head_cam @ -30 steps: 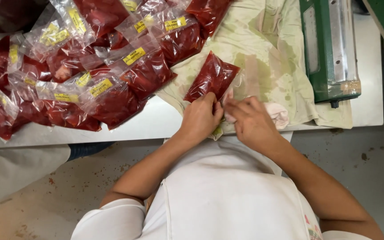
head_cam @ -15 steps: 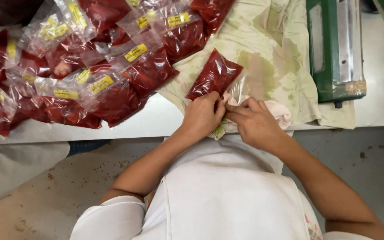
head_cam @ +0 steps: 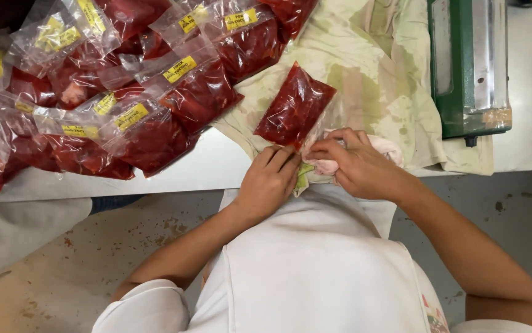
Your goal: Sealing plastic bags containing food product using a manual heat sealer and applying identification labels.
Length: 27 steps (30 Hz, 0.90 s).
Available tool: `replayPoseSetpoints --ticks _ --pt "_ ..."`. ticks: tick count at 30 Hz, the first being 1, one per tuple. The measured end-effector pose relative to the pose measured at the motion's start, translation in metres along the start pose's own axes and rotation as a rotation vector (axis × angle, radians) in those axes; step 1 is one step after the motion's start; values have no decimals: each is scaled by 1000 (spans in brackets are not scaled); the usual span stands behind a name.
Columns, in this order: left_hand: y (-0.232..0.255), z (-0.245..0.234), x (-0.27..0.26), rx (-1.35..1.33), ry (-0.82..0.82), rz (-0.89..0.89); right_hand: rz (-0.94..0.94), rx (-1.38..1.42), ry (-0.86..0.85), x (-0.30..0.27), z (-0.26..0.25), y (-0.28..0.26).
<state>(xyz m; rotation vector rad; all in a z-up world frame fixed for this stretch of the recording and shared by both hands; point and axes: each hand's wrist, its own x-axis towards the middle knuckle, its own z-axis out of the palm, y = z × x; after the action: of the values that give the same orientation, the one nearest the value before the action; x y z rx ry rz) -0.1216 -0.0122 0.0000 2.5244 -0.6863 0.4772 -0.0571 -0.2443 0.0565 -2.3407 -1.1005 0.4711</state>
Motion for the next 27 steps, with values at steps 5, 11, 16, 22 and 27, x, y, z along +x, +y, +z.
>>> replayPoseSetpoints --ticks 5,11,16,22,27 --pt "-4 8 -4 31 3 40 47 -414 63 -11 31 5" --pt "-4 9 -4 85 6 70 159 -598 246 5 27 12" --pt "-3 6 -4 94 -5 64 344 -601 155 23 1 -2" --pt "-4 4 -2 69 3 41 258 -771 471 11 29 36" --pt "-32 -20 49 -113 50 96 413 -792 507 -5 -38 39"
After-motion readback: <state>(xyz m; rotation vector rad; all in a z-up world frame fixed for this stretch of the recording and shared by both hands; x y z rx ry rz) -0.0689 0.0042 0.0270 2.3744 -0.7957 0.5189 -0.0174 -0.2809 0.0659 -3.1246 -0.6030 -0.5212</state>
